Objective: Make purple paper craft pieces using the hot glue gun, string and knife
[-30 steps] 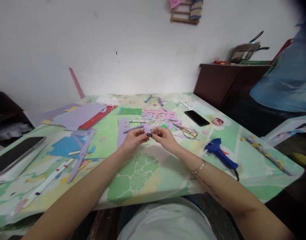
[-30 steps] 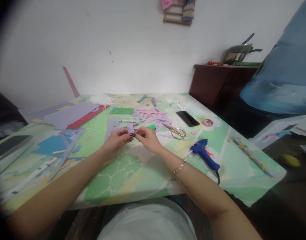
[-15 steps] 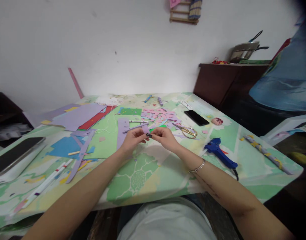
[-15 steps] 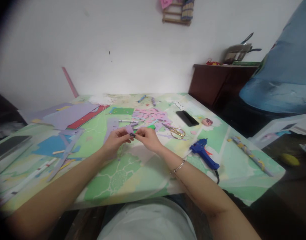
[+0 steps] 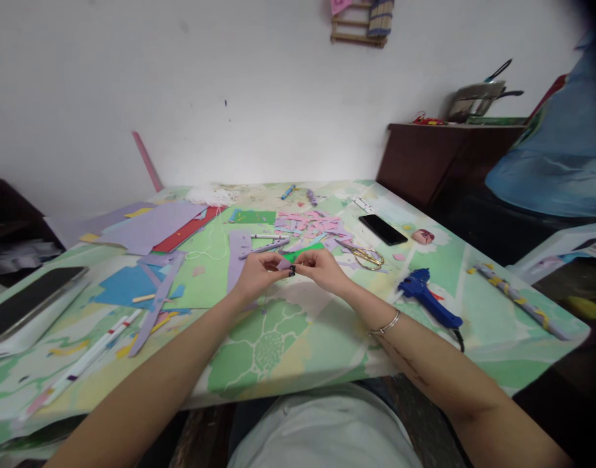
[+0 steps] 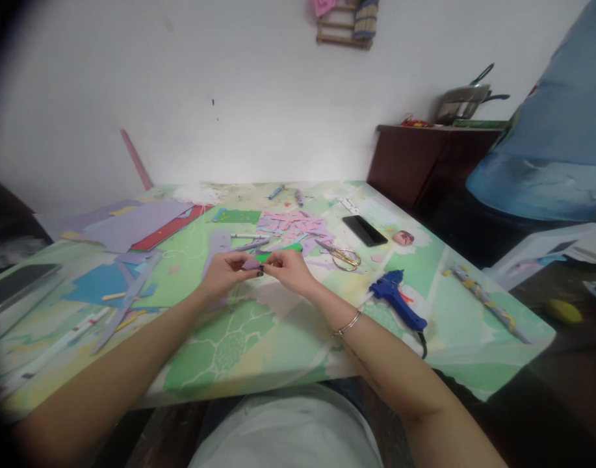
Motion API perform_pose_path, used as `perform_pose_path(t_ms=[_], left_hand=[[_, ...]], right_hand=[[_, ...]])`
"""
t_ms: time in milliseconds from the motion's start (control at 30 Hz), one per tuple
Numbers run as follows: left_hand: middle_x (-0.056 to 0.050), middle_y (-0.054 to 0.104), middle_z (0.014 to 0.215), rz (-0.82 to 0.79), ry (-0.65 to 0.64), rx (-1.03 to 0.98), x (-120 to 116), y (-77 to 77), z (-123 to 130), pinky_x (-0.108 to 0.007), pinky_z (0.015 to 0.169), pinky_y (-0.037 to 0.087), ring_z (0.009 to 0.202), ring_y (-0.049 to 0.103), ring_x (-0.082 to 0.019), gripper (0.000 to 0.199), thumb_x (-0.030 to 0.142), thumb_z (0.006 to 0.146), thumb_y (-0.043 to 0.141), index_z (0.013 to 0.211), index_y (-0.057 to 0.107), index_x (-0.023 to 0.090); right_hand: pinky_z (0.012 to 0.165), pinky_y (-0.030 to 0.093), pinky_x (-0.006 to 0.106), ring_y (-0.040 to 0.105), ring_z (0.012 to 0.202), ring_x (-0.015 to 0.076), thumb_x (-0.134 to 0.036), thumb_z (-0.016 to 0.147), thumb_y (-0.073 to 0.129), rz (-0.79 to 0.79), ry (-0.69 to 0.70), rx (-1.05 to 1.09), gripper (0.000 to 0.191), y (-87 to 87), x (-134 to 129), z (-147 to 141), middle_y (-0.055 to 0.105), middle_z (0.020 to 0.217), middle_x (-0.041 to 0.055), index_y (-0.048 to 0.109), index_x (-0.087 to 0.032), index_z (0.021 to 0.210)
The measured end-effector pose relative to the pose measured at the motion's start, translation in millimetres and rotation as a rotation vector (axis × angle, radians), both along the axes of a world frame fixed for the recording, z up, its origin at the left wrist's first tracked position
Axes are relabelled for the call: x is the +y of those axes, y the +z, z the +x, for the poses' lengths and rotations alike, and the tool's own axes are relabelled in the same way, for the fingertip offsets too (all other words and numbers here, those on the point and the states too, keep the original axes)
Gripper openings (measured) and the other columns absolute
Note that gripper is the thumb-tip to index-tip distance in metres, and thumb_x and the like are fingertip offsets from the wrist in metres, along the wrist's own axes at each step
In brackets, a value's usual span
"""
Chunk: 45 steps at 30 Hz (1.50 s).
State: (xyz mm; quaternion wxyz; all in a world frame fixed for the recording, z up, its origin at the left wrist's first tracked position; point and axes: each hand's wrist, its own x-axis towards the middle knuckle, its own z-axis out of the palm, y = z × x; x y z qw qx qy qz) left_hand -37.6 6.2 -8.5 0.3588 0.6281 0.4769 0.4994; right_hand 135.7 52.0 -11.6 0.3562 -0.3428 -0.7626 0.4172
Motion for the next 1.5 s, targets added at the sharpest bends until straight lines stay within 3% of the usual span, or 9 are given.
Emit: perform_pose_path(t_ms=[367, 600, 700, 800, 933, 1167, 1500], left_hand=[[-0.001, 0.065, 0.063, -0.13, -0.013, -0.105, -3, 8.0, 0, -0.022, 0.057, 0.045, 0.059, 0.057, -0.011, 0.018, 0.024, 0.057, 0.079, 0.068, 0.07, 0.013], [0.0, 0.066, 0.063, -0.161, -0.027, -0.158, -1, 5.4, -2, -0.023, 0.057, 0.045, 0.057, 0.057, -0.011, 0.016, 0.023, 0.057, 0.079, 0.068, 0.07, 0.015], [0.0, 0.066, 0.064, -0.163, -0.03, -0.185, 1, 2.5, -3, -0.023, 0.057, 0.044, 0.058, 0.057, -0.011, 0.016, 0.022, 0.057, 0.079, 0.069, 0.07, 0.016], [0.0, 0.066, 0.064, -0.169, -0.042, -0.223, 1, 1.4, -3, -0.023, 0.059, 0.044, 0.058, 0.058, -0.011, 0.017, 0.022, 0.057, 0.079, 0.071, 0.071, 0.016], [0.0, 0.066, 0.063, -0.167, -0.06, -0.3, 1, 1.7, -1, -0.023, 0.059, 0.043, 0.059, 0.057, -0.011, 0.015, 0.019, 0.056, 0.08, 0.068, 0.071, 0.015], [-0.004, 0.07, 0.068, -0.214, -0.1, -0.381, 0, 2.5, 1, -0.027, 0.065, 0.046, 0.065, 0.062, -0.014, 0.016, 0.018, 0.056, 0.079, 0.069, 0.072, 0.015], [-0.005, 0.069, 0.068, -0.221, -0.081, -0.307, 0, 1.7, -1, -0.029, 0.068, 0.048, 0.065, 0.062, -0.015, 0.012, 0.018, 0.059, 0.076, 0.07, 0.074, 0.016]], right_hand=[[0.043, 0.018, 0.021, 0.031, 0.044, 0.006, -0.031, 0.066, 0.062, -0.139, 0.091, 0.054, 0.018, 15.3, -7, 4, 0.039, 0.046, -0.0072, 0.061, -0.013, 0.066], [0.046, 0.025, 0.022, 0.036, 0.045, 0.0073, -0.02, 0.061, 0.053, -0.222, 0.134, 0.187, 0.008, 20.4, -8, 7, 0.042, 0.046, -0.0056, 0.053, -0.016, 0.055], [0.049, 0.029, 0.023, 0.039, 0.048, 0.0084, -0.022, 0.064, 0.051, -0.206, 0.1, 0.263, 0.012, 20.1, -5, 8, 0.042, 0.048, -0.0048, 0.05, -0.017, 0.053], [0.056, 0.036, 0.023, 0.047, 0.057, 0.0095, -0.023, 0.062, 0.06, -0.171, 0.067, 0.313, 0.008, 18.5, -2, 7, 0.052, 0.059, -0.0034, 0.055, -0.016, 0.063], [0.068, 0.044, 0.027, 0.056, 0.069, 0.0124, -0.023, 0.063, 0.069, -0.115, 0.137, 0.326, 0.017, 13.6, -4, 4, 0.062, 0.074, 0.0005, 0.062, -0.016, 0.077], [0.064, 0.047, 0.03, 0.057, 0.061, 0.0123, -0.022, 0.065, 0.067, -0.122, 0.132, 0.32, 0.012, 9.7, -7, 1, 0.061, 0.066, 0.0004, 0.064, -0.015, 0.074], [0.057, 0.044, 0.025, 0.052, 0.055, 0.0101, -0.022, 0.069, 0.061, -0.06, 0.102, 0.205, 0.008, 4.5, -5, 0, 0.056, 0.061, -0.0012, 0.058, -0.016, 0.071]])
